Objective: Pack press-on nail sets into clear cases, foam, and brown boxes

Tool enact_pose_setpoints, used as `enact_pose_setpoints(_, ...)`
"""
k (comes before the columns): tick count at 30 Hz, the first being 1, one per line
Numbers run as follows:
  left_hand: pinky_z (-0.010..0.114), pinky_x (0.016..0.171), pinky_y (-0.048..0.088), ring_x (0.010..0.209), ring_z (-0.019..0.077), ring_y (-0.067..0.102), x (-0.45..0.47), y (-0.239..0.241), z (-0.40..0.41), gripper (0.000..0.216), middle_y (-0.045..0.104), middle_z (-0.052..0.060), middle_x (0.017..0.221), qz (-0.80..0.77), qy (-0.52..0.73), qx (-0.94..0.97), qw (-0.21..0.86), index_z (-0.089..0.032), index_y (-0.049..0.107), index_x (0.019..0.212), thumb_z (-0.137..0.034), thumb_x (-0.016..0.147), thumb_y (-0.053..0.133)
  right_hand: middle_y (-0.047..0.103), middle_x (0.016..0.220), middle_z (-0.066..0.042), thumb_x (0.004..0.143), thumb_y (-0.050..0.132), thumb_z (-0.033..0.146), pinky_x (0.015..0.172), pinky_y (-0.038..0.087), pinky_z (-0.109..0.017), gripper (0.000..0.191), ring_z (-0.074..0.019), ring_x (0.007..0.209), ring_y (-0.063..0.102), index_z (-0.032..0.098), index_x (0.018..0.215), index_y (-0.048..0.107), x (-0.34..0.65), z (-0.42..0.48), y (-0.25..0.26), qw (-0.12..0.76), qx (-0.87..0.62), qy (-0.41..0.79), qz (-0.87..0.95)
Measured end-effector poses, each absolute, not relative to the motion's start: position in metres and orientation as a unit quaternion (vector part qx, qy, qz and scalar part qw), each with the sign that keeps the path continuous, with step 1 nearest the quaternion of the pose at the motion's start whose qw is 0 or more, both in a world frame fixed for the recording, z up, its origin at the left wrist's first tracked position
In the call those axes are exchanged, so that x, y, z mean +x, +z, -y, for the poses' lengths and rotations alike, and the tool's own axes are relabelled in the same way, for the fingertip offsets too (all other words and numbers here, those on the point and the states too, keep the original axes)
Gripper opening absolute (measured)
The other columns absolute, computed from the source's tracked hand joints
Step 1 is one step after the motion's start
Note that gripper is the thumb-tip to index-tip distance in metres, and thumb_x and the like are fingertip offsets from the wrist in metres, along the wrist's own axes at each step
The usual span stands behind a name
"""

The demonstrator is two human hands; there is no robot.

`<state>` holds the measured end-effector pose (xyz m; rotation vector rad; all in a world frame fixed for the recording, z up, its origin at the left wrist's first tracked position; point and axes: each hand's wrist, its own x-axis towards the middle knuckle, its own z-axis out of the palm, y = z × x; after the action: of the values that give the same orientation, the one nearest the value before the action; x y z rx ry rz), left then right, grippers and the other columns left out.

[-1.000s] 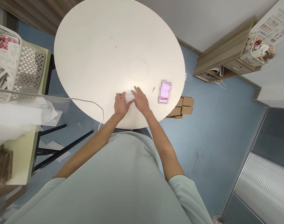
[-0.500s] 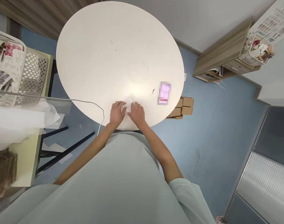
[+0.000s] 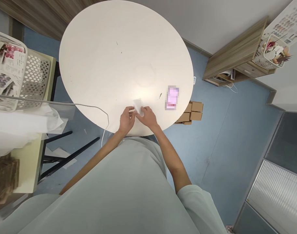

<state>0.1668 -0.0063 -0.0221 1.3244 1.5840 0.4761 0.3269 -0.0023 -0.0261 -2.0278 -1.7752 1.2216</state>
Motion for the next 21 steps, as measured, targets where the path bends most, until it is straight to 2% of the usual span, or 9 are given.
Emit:
enact_pose_setpoints(3, 0.045, 0.103, 0.06, 0.127, 0.0277, 0.071, 0.174, -0.026, -0.001, 0.04, 0.061, 0.016, 0.155, -0.626, 0.187, 0.558, 0.511, -0.025, 0.051, 0.149, -0.042, 0.113, 0.045, 0.074, 0.129, -0.009, 0.106, 0.062, 0.048, 0.097, 0.06, -0.036, 0.037, -0.0243, 0.115, 0.073, 0.025, 0.131, 0.076, 0.341, 0.0, -0.019, 0.109, -0.688, 0.454, 0.556)
enact_pose_setpoints(5, 0.046, 0.108, 0.058, 0.134, 0.0285, 0.067, 0.178, -0.028, -0.005, 0.045, 0.058, 0.016, 0.159, -0.602, 0.17, 0.578, 0.525, -0.026, 0.05, 0.155, -0.043, 0.113, 0.044, 0.077, 0.118, -0.007, 0.107, 0.058, 0.041, 0.094, 0.059, -0.035, 0.028, -0.0226, 0.107, 0.075, 0.024, 0.114, 0.08, 0.347, -0.001, -0.017, 0.12, -0.701, 0.454, 0.536)
enact_pose_setpoints(7, 0.047, 0.113, 0.056, 0.141, 0.0291, 0.062, 0.183, -0.029, -0.007, 0.051, 0.054, 0.015, 0.164, -0.569, 0.153, 0.611, 0.529, -0.027, 0.048, 0.161, -0.044, 0.113, 0.044, 0.078, 0.108, -0.006, 0.107, 0.054, 0.036, 0.091, 0.058, -0.034, 0.03, -0.0225, 0.1, 0.075, 0.023, 0.096, 0.078, 0.353, 0.001, -0.017, 0.128, -0.718, 0.441, 0.523)
enact_pose_setpoints(9, 0.048, 0.116, 0.054, 0.148, 0.03, 0.057, 0.186, -0.03, -0.007, 0.055, 0.047, 0.016, 0.17, -0.542, 0.134, 0.647, 0.519, -0.026, 0.046, 0.165, -0.045, 0.113, 0.044, 0.078, 0.101, -0.006, 0.107, 0.051, 0.035, 0.088, 0.058, -0.034, 0.033, -0.0231, 0.096, 0.074, 0.023, 0.087, 0.076, 0.36, 0.003, -0.019, 0.134, -0.731, 0.429, 0.514)
enact_pose_setpoints(16, 0.057, 0.124, 0.046, 0.157, 0.0358, 0.046, 0.195, -0.042, 0.001, 0.051, 0.031, 0.015, 0.181, -0.512, 0.069, 0.702, 0.49, -0.021, 0.058, 0.155, -0.045, 0.112, 0.045, 0.078, 0.117, -0.01, 0.103, 0.058, 0.029, 0.095, 0.06, -0.039, 0.026, -0.0246, 0.099, 0.075, 0.021, 0.112, 0.081, 0.38, 0.008, -0.041, 0.118, -0.778, 0.393, 0.475)
enact_pose_setpoints(19, 0.061, 0.128, 0.04, 0.165, 0.0396, 0.033, 0.2, -0.048, 0.005, 0.05, 0.028, 0.017, 0.183, -0.511, 0.065, 0.717, 0.47, -0.017, 0.06, 0.152, -0.04, 0.109, 0.049, 0.077, 0.118, -0.011, 0.103, 0.058, 0.026, 0.098, 0.06, -0.039, 0.034, -0.0238, 0.102, 0.075, 0.019, 0.132, 0.076, 0.377, 0.012, -0.047, 0.123, -0.791, 0.391, 0.455)
enact_pose_setpoints(21, 0.061, 0.13, 0.038, 0.167, 0.0388, 0.028, 0.201, -0.05, 0.006, 0.05, 0.027, 0.016, 0.183, -0.509, 0.074, 0.718, 0.469, -0.016, 0.06, 0.152, -0.037, 0.108, 0.049, 0.076, 0.12, -0.01, 0.105, 0.053, 0.023, 0.1, 0.06, -0.037, 0.044, -0.0223, 0.104, 0.074, 0.019, 0.146, 0.068, 0.372, 0.015, -0.048, 0.141, -0.793, 0.379, 0.456)
